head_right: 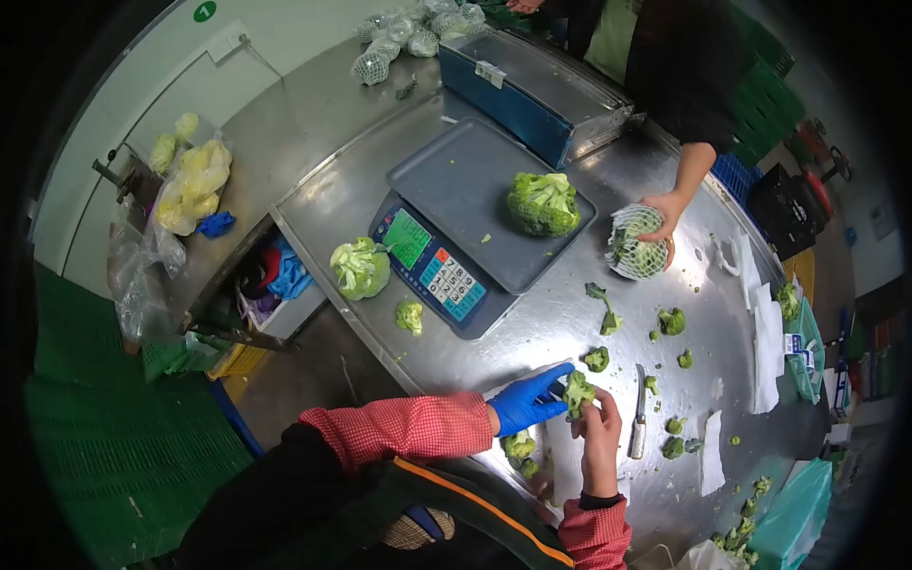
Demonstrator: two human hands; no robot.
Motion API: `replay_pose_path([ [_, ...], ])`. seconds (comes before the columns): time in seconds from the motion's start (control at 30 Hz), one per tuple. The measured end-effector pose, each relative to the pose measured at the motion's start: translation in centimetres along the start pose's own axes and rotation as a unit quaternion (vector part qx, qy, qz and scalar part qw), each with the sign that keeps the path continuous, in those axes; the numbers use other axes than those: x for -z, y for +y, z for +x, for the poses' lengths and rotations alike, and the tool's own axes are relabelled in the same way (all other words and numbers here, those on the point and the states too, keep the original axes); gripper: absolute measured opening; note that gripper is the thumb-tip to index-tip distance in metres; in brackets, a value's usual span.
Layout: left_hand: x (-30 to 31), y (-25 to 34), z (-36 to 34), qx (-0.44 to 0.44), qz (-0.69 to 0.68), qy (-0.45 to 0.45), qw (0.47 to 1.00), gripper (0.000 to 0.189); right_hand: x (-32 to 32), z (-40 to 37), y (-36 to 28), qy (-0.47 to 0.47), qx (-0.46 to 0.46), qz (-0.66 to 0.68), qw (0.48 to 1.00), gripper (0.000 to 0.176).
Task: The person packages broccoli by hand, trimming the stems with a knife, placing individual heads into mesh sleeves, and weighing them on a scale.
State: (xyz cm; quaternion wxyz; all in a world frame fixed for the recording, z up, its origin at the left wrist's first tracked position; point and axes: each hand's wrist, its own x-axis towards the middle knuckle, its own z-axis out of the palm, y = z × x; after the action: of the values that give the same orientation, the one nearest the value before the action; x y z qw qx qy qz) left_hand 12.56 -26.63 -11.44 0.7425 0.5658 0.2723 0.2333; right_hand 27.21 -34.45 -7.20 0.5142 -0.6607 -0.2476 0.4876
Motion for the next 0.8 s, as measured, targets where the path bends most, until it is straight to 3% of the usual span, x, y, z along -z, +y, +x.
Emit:
replay_pose_path([
  [0.07,0.4,-1.1,0.2,-0.019,0.009,0.008,1.000,0.063,-0.2,0.0,0.2,-0.006,-0.002,-0.020,1.000,0.027],
  [0.2,1.5,-2.1,-0.3,0.053,-0.028,0.034,0.998,0.060,-1.0,0.9,1.7,-0.003,-0.012,-0.009,1.000,0.031],
  [0.37,4.5,-5.6,-0.2,0.062,0.042,0.066,0.995,0.044,-0.3,2.0,3.7,0.086,0.019,-0.210,0.974,0.039],
  [0.47,5.4,-4.3,-0.4,0.101,0.010,0.071,0.992,0.035,0.9,1.8,3.6,0.118,0.019,-0.269,0.956,0.042],
  [0.6,5.8,-3.5,0.2,0.128,0.071,0.057,0.988,0.030,2.7,2.3,3.0,0.046,0.046,-0.434,0.899,0.042],
  [0.7,5.3,-2.7,1.1,0.124,0.071,0.054,0.988,0.029,5.8,5.9,0.3,0.140,0.100,-0.449,0.877,0.041],
  [0.8,4.5,-2.2,2.1,0.097,0.074,0.058,0.991,0.028,10.3,12.0,-2.4,0.242,0.195,-0.525,0.792,0.044],
])
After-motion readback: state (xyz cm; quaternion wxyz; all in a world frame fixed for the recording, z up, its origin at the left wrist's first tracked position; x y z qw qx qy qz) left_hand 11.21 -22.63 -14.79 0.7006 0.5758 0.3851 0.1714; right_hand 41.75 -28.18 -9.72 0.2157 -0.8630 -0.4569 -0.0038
